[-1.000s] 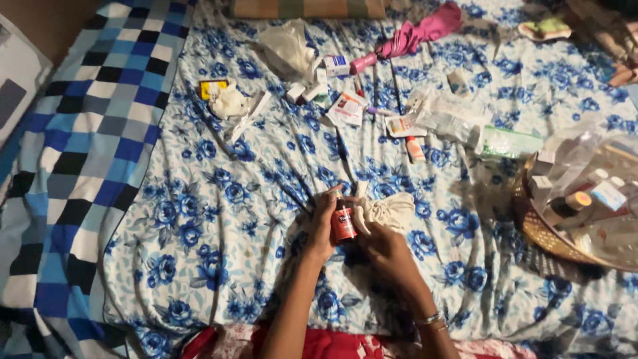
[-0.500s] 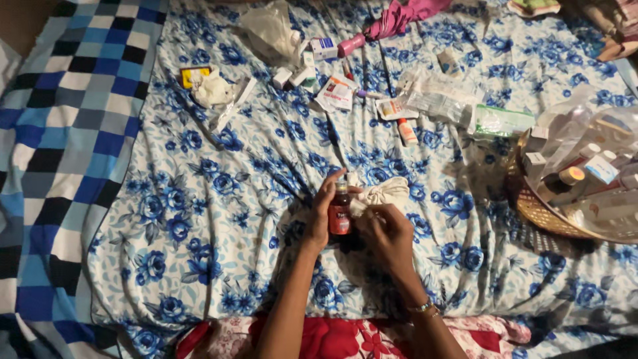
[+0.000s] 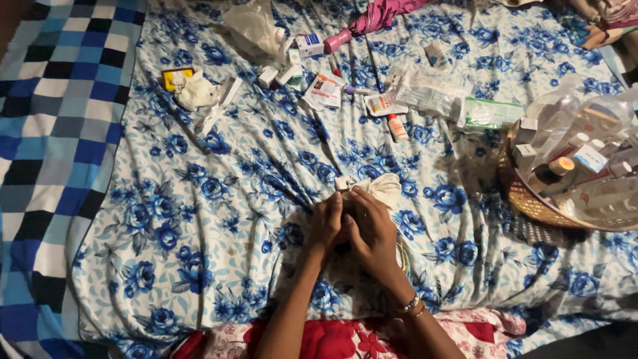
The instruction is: The person sits on a floral bedsheet and wipes several medicine bottles and boxes with a white cloth. They handle each item individually, wiping the exterior surfaces, and place the cleaned items into a wicker basket.
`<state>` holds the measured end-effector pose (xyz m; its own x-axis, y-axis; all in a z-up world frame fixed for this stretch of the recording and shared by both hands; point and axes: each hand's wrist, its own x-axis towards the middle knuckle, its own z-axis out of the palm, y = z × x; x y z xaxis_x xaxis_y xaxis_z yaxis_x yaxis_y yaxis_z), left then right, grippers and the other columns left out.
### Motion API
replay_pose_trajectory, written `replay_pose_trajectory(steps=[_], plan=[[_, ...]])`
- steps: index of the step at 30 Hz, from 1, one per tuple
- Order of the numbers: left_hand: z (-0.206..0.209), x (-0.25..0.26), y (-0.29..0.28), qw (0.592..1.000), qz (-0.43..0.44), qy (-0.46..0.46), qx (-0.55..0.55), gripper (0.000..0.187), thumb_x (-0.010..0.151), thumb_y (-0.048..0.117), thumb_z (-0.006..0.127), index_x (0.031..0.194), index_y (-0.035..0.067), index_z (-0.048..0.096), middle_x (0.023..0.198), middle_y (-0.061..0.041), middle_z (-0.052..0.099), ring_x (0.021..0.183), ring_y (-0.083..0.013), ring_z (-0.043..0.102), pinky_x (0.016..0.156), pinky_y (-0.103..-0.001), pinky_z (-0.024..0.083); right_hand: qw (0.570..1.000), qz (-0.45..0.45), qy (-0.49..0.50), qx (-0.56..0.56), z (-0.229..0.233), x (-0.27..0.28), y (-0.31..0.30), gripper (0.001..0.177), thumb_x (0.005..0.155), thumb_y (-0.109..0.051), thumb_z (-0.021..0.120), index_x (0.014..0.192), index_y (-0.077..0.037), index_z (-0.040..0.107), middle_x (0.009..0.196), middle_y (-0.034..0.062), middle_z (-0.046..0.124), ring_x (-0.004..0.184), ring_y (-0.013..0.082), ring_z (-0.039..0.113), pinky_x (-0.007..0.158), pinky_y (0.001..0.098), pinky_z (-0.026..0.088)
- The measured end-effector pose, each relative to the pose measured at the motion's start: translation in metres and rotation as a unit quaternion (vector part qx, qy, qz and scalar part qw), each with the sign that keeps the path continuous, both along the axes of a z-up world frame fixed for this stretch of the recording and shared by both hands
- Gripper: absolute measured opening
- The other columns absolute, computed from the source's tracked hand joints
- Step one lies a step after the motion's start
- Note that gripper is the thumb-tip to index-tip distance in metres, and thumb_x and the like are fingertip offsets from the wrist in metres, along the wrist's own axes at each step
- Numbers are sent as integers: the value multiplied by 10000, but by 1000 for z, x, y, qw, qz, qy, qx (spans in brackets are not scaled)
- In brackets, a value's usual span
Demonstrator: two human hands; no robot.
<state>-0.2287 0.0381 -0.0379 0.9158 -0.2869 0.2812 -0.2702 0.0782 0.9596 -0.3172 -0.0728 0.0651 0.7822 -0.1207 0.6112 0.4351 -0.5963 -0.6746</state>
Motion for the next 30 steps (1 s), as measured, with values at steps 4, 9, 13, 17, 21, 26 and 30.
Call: replay_pose_trajectory(steps=[4, 9, 13, 17, 21, 26, 30], plan=[[4, -4, 0, 993, 24, 52, 107, 596, 1108, 412, 386, 840, -54, 644, 658, -238, 631, 647, -346, 632, 613, -453, 462, 999, 6, 38, -37, 9, 1, -5, 448, 841, -64, 731, 1280, -27, 655, 1334, 132, 659, 1224, 326, 596, 1066, 413, 451], [19, -9, -2, 995, 38, -53, 80, 513, 1067, 377, 407, 861, -14, 668, 725, -198, 682, 684, -351, 694, 607, -443, 498, 996, 31, 52, -70, 19, 3, -18, 482, 770, -36, 725, 1249, -54, 674, 1301, 106, 679, 1193, 332, 597, 1042, 424, 453], [23, -10, -4, 993, 52, -64, 89, 491, 1067, 355, 433, 841, -13, 667, 723, -204, 679, 692, -372, 686, 607, -444, 491, 995, 29, 65, -66, 18, 3, -22, 512, 747, -22, 712, 1256, -70, 678, 1300, 105, 679, 1187, 329, 599, 1032, 417, 465], [22, -9, -6, 995, 40, -46, 83, 480, 1059, 343, 427, 833, -17, 651, 681, -201, 659, 635, -358, 676, 581, -441, 476, 995, 28, 65, -64, 18, 4, -23, 515, 746, -18, 709, 1258, -74, 681, 1287, 103, 685, 1174, 319, 613, 1017, 408, 467], [19, -9, -5, 995, 34, -52, 75, 479, 1066, 338, 420, 830, -15, 641, 692, -198, 659, 642, -352, 674, 576, -438, 475, 996, 31, 62, -53, 19, 3, -21, 485, 765, -37, 737, 1246, -69, 682, 1266, 113, 683, 1159, 320, 634, 999, 409, 475], [25, -9, -6, 997, 18, -18, 74, 520, 1078, 365, 370, 891, -21, 663, 713, -186, 679, 654, -320, 679, 604, -411, 494, 998, 35, 45, -19, 19, 4, -19, 464, 757, 39, 703, 1213, -47, 690, 1211, 131, 687, 1099, 317, 685, 935, 384, 542], [36, -15, -1, 999, -19, 9, 26, 558, 1081, 385, 306, 1108, -15, 694, 861, -155, 761, 782, -253, 737, 699, -348, 559, 999, 13, 40, 1, 18, 5, -16, 392, 756, 75, 713, 1129, -45, 713, 1096, 112, 698, 989, 291, 728, 835, 339, 577]])
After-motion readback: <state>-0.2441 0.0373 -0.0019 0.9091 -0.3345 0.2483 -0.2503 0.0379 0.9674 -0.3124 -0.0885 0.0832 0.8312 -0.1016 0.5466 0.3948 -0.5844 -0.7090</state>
